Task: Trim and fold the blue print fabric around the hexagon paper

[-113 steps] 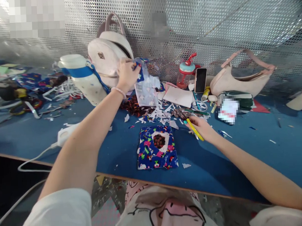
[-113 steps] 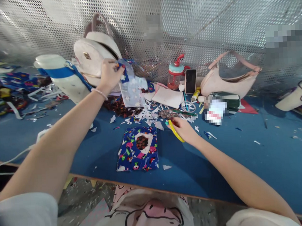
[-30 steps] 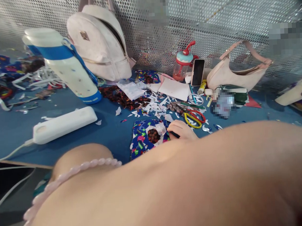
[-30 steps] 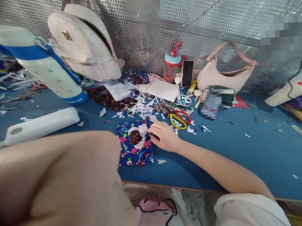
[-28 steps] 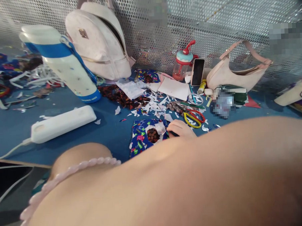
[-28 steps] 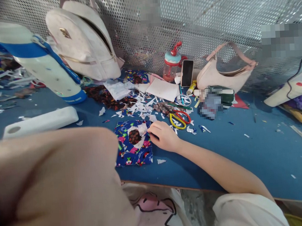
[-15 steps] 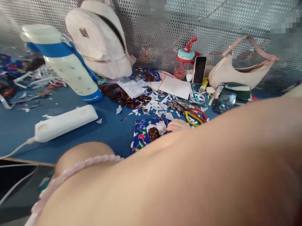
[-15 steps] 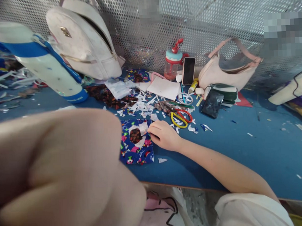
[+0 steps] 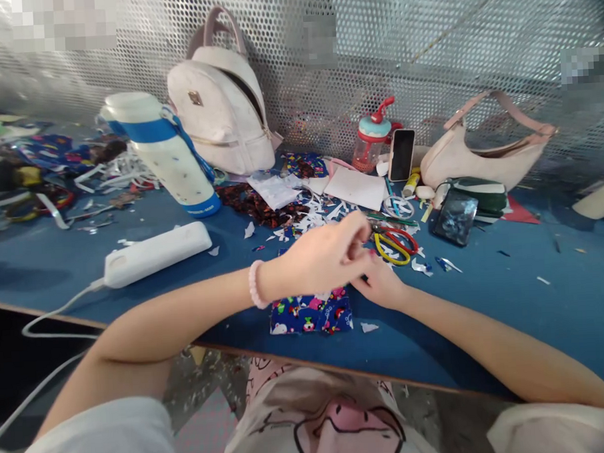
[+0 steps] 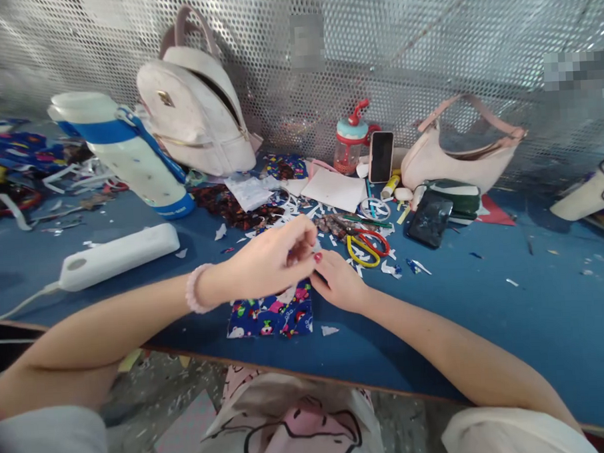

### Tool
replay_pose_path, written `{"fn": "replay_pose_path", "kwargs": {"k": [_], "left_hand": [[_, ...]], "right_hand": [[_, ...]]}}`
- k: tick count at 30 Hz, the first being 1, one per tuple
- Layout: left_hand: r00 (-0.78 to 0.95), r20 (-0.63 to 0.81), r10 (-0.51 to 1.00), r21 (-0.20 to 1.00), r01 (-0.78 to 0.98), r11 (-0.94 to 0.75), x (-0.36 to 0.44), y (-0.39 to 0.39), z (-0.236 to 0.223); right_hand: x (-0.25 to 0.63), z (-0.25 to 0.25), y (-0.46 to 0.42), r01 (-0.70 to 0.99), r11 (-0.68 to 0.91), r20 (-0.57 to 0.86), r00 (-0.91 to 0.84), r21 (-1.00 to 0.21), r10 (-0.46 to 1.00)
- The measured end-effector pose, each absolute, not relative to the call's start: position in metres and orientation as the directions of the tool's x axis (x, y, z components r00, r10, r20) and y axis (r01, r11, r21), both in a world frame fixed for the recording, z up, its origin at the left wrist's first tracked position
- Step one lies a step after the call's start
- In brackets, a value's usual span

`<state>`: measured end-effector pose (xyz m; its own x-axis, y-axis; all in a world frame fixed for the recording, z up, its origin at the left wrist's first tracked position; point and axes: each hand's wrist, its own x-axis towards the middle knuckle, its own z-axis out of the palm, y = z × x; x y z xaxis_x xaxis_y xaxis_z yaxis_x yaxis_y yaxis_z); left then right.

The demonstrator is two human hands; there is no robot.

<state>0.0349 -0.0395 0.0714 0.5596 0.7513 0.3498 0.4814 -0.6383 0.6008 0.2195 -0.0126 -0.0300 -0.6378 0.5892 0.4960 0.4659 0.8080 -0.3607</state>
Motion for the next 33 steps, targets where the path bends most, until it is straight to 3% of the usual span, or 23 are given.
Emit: {"fn": "replay_pose_path", "kwargs": {"k": [6, 8, 11, 16, 27, 30, 33], "left_hand": [[0.466, 0.143, 0.873, 0.365, 0.795, -0.485, -0.012, 0.008, 0.014], [0.504, 0.107, 0.857, 0.268, 0.815, -0.513, -0.02, 0.014, 0.014], [0.588, 0.058, 0.806, 0.232, 0.778, -0.584, -0.025, 0.019, 0.018], [0.7, -0.007, 0.714, 0.288, 0.685, -0.669, -0.03, 0.024, 0.016], [0.757, -0.016, 0.653, 0.444, 0.591, -0.674, -0.027, 0.023, 0.012], [0.762, -0.032, 0.646, 0.47, 0.582, -0.663, -0.027, 0.023, 0.012], [0.777, -0.075, 0.625, 0.512, 0.568, -0.644, -0.024, 0.02, 0.013]], "right_hand": [[0.221, -0.026, -0.014, 0.457, 0.769, 0.555, -0.533, -0.447, 0.639], [0.222, -0.027, -0.013, 0.455, 0.752, 0.584, -0.475, -0.478, 0.659], [0.223, -0.029, -0.011, 0.457, 0.718, 0.597, -0.404, -0.524, 0.693], [0.224, -0.028, -0.008, 0.483, 0.681, 0.572, -0.376, -0.55, 0.729], [0.223, -0.02, -0.006, 0.474, 0.65, 0.547, -0.354, -0.594, 0.759], [0.224, -0.022, -0.004, 0.447, 0.572, 0.488, -0.299, -0.688, 0.82], [0.223, -0.026, -0.003, 0.286, 0.432, 0.346, -0.304, -0.855, 0.888]]}}
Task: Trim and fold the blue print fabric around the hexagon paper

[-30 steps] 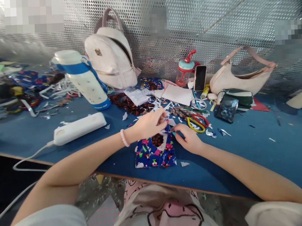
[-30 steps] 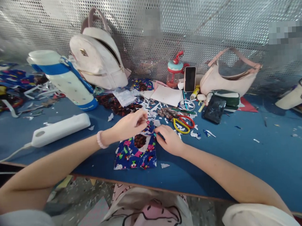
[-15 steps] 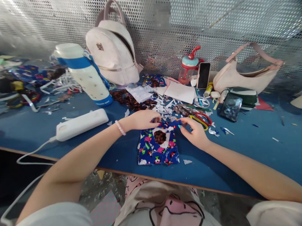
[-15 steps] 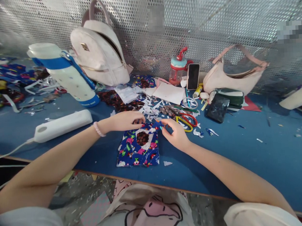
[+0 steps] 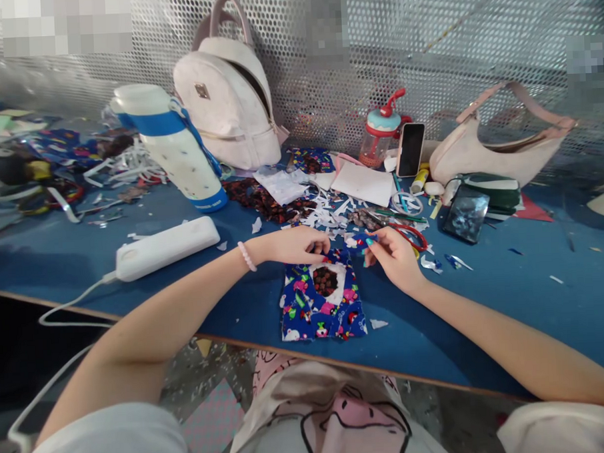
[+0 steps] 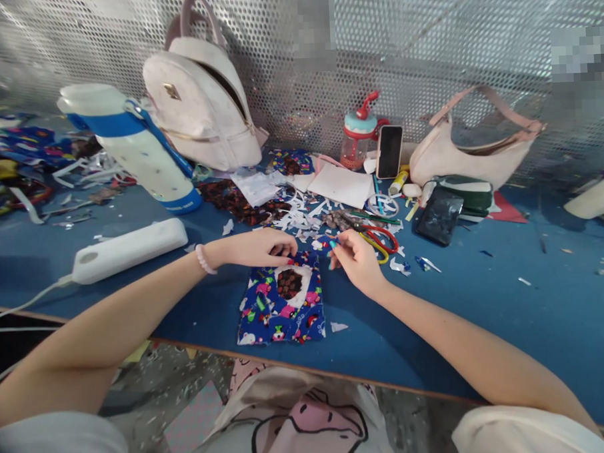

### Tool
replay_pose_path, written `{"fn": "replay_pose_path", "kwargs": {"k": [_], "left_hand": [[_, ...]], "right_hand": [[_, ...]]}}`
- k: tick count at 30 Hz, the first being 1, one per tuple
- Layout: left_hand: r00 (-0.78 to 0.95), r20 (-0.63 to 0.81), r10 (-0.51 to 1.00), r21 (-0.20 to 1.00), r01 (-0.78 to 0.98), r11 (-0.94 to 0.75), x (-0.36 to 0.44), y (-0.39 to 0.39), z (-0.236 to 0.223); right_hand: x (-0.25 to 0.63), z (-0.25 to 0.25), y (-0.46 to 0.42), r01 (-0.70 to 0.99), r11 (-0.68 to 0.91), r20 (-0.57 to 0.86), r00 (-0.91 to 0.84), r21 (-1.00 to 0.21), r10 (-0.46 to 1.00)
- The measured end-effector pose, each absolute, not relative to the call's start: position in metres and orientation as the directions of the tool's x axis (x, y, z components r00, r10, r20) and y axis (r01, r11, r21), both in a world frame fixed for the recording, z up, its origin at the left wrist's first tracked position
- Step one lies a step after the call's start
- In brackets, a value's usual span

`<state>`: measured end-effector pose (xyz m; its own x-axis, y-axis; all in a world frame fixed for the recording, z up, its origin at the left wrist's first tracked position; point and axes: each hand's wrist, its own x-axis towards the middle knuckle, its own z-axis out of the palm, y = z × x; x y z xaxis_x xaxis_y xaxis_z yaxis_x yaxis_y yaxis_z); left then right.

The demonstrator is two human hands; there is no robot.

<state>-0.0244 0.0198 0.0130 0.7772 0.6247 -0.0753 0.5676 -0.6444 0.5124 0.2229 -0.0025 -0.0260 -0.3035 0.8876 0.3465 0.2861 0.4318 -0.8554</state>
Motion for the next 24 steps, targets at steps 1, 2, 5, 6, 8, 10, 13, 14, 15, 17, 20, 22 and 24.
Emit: {"fn": "replay_pose_path", "kwargs": {"k": [1, 2, 5, 6, 8, 10, 13, 14, 15, 17, 20, 22, 24], "left_hand": [[0.785, -0.081, 0.615, 0.521, 0.559, -0.645, -0.023, 0.018, 0.014], [0.792, -0.079, 0.605, 0.527, 0.549, -0.649, -0.022, 0.017, 0.014], [0.81, -0.06, 0.584, 0.534, 0.52, -0.666, -0.019, 0.014, 0.014], [0.812, -0.056, 0.581, 0.536, 0.516, -0.669, -0.019, 0.014, 0.014], [0.813, -0.052, 0.579, 0.537, 0.512, -0.67, -0.019, 0.014, 0.013], [0.813, -0.052, 0.58, 0.537, 0.512, -0.67, -0.02, 0.014, 0.012], [0.815, -0.048, 0.578, 0.545, 0.506, -0.668, -0.02, 0.015, 0.012], [0.814, -0.044, 0.579, 0.548, 0.504, -0.668, -0.02, 0.015, 0.012], [0.813, -0.037, 0.581, 0.549, 0.502, -0.668, -0.02, 0.015, 0.012], [0.806, -0.014, 0.592, 0.538, 0.505, -0.674, -0.02, 0.015, 0.01], [0.766, 0.05, 0.64, 0.527, 0.525, -0.669, -0.018, 0.016, 0.005], [0.725, 0.138, 0.675, 0.538, 0.517, -0.666, -0.016, 0.015, 0.0], [0.711, 0.243, 0.66, 0.531, 0.472, -0.704, -0.013, 0.014, -0.004]], "right_hand": [[0.222, -0.028, -0.002, 0.237, 0.396, 0.312, -0.323, -0.887, 0.894], [0.222, -0.029, -0.002, 0.213, 0.378, 0.293, -0.343, -0.901, 0.892], [0.221, -0.03, -0.001, 0.283, 0.421, 0.303, -0.379, -0.862, 0.874], [0.221, -0.03, -0.002, 0.339, 0.447, 0.317, -0.375, -0.828, 0.871], [0.221, -0.027, -0.003, 0.465, 0.483, 0.344, -0.354, -0.742, 0.87], [0.222, -0.025, -0.004, 0.564, 0.486, 0.348, -0.341, -0.668, 0.873], [0.222, -0.022, -0.005, 0.579, 0.501, 0.34, -0.37, -0.643, 0.864], [0.222, -0.021, -0.005, 0.558, 0.518, 0.352, -0.384, -0.649, 0.854], [0.222, -0.021, -0.005, 0.531, 0.538, 0.37, -0.396, -0.655, 0.84], [0.222, -0.021, -0.004, 0.485, 0.583, 0.418, -0.412, -0.652, 0.81], [0.222, -0.022, -0.004, 0.451, 0.672, 0.517, -0.43, -0.587, 0.74], [0.223, -0.021, -0.005, 0.425, 0.74, 0.584, -0.454, -0.522, 0.673], [0.223, -0.021, -0.007, 0.394, 0.788, 0.623, -0.482, -0.473, 0.616]]}}
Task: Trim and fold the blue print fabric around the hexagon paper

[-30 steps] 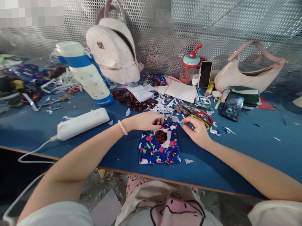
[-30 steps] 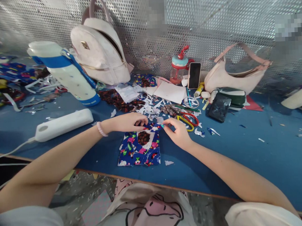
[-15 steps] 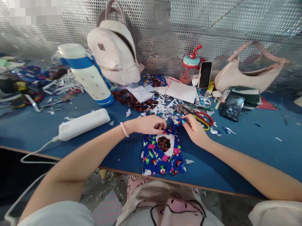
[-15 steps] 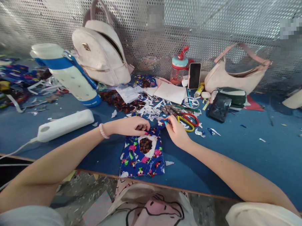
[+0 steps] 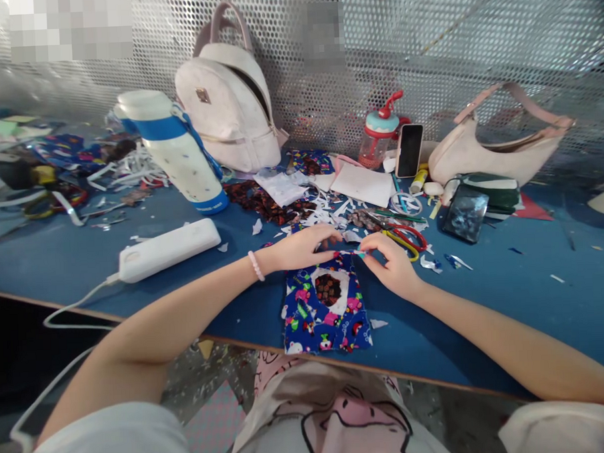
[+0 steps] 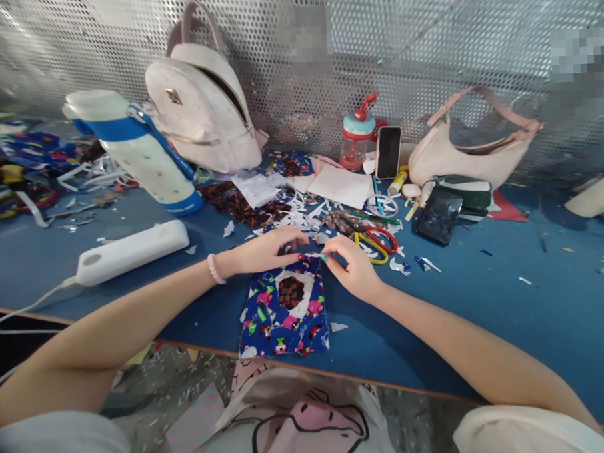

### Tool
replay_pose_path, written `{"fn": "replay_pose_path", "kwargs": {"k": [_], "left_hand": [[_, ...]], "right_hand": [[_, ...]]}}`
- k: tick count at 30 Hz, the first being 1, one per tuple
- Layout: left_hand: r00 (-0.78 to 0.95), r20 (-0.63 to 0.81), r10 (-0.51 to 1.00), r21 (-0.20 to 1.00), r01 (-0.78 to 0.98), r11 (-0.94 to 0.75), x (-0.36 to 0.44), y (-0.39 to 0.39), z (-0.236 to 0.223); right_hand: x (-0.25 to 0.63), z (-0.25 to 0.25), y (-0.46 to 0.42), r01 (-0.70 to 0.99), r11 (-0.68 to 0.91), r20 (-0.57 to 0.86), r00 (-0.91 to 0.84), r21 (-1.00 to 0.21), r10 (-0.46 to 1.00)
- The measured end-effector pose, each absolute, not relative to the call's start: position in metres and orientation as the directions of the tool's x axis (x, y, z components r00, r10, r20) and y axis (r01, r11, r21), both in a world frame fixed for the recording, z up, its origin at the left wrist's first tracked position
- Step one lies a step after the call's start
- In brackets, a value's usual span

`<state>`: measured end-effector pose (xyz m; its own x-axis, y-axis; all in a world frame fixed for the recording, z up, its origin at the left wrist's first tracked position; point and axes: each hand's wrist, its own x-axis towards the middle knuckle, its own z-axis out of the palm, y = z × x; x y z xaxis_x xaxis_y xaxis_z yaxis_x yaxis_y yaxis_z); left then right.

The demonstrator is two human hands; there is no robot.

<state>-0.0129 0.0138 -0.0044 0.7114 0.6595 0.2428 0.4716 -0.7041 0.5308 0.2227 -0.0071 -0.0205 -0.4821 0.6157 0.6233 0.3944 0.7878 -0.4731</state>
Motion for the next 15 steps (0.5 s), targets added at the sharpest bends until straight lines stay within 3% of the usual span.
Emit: {"fn": "replay_pose_path", "kwargs": {"k": [6, 10, 15], "left_hand": [[0.761, 0.385, 0.521, 0.383, 0.382, -0.841, -0.007, 0.008, -0.004], [0.731, 0.433, 0.527, 0.386, 0.378, -0.842, -0.009, 0.008, 0.006], [0.809, 0.365, 0.461, 0.352, 0.338, -0.873, -0.015, 0.01, 0.014]], "right_hand": [[0.223, -0.016, -0.015, 0.407, 0.779, 0.622, -0.47, -0.477, 0.626], [0.222, -0.015, -0.014, 0.416, 0.777, 0.63, -0.458, -0.472, 0.627], [0.221, -0.017, -0.012, 0.387, 0.81, 0.613, -0.529, -0.442, 0.587]]}}
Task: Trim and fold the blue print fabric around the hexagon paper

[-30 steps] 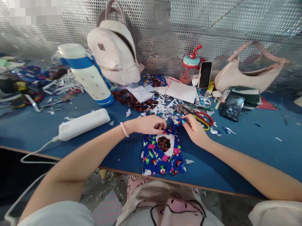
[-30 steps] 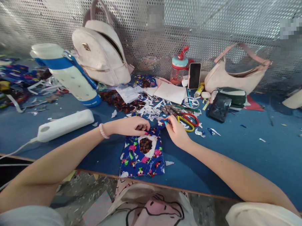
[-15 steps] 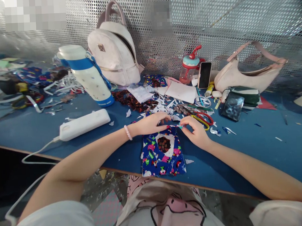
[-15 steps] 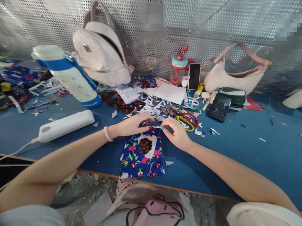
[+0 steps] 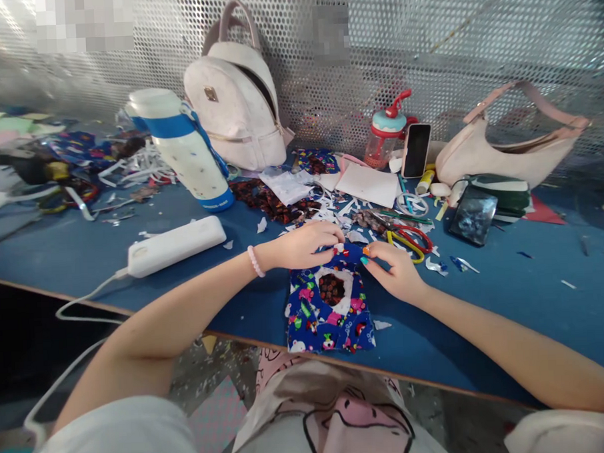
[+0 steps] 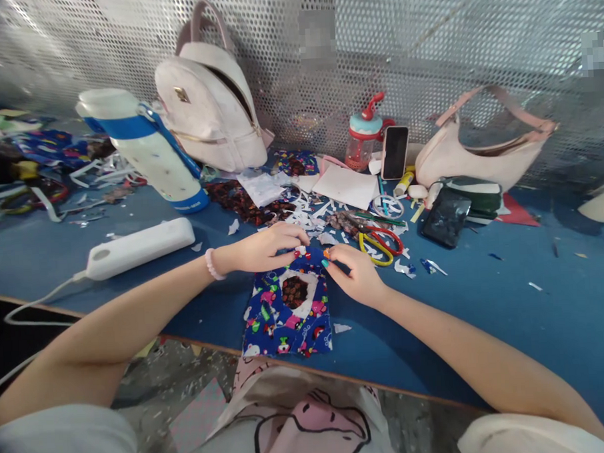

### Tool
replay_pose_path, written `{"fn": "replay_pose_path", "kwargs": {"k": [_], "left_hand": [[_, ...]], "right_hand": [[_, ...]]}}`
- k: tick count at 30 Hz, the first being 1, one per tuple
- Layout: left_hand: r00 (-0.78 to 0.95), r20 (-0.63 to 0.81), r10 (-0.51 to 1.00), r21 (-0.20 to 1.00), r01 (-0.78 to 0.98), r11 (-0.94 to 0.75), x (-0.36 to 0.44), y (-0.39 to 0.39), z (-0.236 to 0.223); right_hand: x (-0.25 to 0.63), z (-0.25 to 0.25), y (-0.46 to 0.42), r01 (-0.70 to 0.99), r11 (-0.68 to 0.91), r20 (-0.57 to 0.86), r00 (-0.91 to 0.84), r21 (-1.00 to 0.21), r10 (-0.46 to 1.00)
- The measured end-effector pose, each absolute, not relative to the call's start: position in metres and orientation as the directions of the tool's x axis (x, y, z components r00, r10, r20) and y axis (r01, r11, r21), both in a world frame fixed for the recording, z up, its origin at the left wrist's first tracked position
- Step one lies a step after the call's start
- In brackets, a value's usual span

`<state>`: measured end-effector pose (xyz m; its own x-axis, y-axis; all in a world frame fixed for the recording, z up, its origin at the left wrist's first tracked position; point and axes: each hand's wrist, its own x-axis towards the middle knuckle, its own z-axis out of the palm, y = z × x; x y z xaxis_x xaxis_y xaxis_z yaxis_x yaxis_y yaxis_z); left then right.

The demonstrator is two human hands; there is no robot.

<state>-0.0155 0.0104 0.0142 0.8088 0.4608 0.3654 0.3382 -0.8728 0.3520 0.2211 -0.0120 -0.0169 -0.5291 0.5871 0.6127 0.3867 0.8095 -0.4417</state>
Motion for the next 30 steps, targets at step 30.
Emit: {"fn": "replay_pose_path", "kwargs": {"k": [30], "left_hand": [[0.898, 0.257, 0.356, 0.325, 0.267, -0.907, -0.02, 0.0113, 0.0086]], "right_hand": [[0.2202, -0.0226, -0.0078, 0.452, 0.767, 0.482, -0.6, -0.455, 0.639]]}}
